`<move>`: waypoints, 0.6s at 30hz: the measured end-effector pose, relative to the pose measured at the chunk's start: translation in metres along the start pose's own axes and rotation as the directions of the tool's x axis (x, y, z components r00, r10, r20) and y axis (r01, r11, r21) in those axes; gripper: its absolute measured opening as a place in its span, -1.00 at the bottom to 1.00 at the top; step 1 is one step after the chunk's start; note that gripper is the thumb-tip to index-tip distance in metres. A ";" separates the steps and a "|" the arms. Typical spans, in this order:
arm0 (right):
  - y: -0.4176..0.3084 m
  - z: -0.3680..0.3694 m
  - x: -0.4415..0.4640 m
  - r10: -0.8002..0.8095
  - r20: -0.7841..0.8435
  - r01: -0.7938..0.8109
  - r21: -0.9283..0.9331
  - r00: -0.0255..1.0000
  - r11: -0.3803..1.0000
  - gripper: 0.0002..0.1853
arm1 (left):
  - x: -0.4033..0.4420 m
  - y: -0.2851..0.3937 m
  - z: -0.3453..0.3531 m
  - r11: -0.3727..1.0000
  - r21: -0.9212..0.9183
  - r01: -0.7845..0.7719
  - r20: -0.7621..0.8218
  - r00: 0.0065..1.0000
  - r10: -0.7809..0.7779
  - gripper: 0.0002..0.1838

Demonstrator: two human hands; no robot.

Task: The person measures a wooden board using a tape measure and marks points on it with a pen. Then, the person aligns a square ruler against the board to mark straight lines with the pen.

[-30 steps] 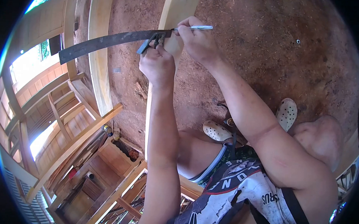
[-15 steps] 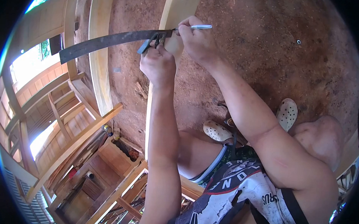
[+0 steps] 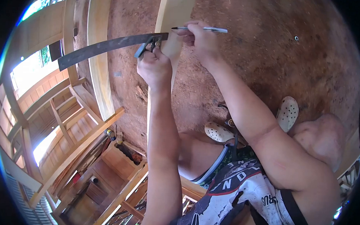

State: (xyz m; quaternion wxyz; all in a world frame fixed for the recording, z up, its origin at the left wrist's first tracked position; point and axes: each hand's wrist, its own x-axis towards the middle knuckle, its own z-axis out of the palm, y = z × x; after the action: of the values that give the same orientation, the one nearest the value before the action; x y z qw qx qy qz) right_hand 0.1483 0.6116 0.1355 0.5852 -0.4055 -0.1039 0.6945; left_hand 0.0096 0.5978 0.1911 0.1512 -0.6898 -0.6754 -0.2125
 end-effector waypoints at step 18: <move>0.044 0.006 -0.009 0.293 0.073 -0.278 0.588 0.953 0.760 -0.66 | 0.011 0.009 -0.008 0.996 -0.042 0.084 0.125 0.989 -0.078 -0.85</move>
State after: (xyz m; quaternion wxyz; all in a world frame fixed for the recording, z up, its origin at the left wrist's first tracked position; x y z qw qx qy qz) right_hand 0.1123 0.5928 0.1164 0.5707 -0.2218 0.1873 0.7681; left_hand 0.0183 0.6028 0.2040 0.0842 -0.6769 -0.7058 -0.1912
